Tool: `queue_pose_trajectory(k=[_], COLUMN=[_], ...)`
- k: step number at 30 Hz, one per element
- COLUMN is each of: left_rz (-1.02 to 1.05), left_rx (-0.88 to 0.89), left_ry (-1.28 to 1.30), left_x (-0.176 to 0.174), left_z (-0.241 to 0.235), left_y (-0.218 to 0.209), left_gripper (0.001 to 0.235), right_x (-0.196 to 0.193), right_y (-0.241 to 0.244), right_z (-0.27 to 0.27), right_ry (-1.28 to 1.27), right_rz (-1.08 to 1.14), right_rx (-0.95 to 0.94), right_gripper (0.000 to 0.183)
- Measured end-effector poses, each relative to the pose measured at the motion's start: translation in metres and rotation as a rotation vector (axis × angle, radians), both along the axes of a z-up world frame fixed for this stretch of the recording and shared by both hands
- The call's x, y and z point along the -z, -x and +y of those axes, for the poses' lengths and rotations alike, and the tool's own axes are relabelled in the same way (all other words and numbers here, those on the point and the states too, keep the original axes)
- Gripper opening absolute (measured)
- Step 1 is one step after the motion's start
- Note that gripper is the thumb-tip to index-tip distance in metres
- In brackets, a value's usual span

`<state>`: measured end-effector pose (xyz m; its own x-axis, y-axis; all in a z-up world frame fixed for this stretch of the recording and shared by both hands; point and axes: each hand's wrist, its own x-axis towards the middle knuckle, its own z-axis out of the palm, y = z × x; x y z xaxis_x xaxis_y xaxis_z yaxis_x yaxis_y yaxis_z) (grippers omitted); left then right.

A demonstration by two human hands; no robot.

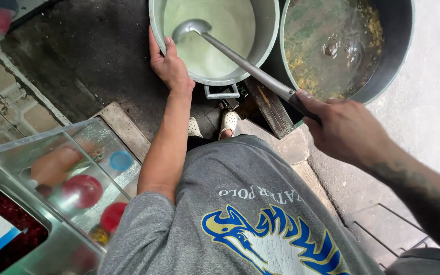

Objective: The person is stirring a large pot of soup with a ladle and then pouring a white liquid from a smaller pot into the larger one.

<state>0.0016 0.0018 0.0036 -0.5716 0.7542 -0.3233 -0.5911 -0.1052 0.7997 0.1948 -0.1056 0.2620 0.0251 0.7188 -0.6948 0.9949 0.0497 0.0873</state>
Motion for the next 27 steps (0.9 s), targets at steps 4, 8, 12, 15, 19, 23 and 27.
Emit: queue_pose_trajectory(k=[4, 8, 12, 15, 19, 23, 27], left_rz=[0.064, 0.104, 0.121, 0.112, 0.161, 0.183, 0.210], left_rx=[-0.002, 0.018, 0.020, 0.009, 0.005, 0.005, 0.015], left_ry=[-0.011, 0.014, 0.005, -0.023, -0.030, -0.002, 0.014], left_x=[0.010, 0.016, 0.019, 0.021, 0.032, 0.030, 0.025], left_z=[0.003, 0.005, 0.005, 0.004, 0.005, 0.004, 0.002], left_y=[0.003, 0.007, 0.007, 0.005, 0.004, 0.003, 0.003], left_gripper=[0.041, 0.040, 0.039, 0.038, 0.040, 0.040, 0.041], right_x=[0.018, 0.024, 0.009, 0.006, -0.004, -0.008, -0.010], right_y=[0.002, 0.003, 0.015, 0.016, 0.022, 0.020, 0.007], right_z=[0.005, 0.015, 0.031, 0.035, 0.035, 0.030, 0.023], right_ry=[-0.012, -0.082, 0.070, 0.089, 0.113, 0.190, 0.200], right_rz=[0.030, 0.216, 0.317, 0.341, 0.321, 0.279, 0.196], right_rx=[0.018, 0.173, 0.514, 0.505, 0.480, 0.467, 0.215], right_gripper=[0.054, 0.053, 0.045, 0.047, 0.046, 0.046, 0.044])
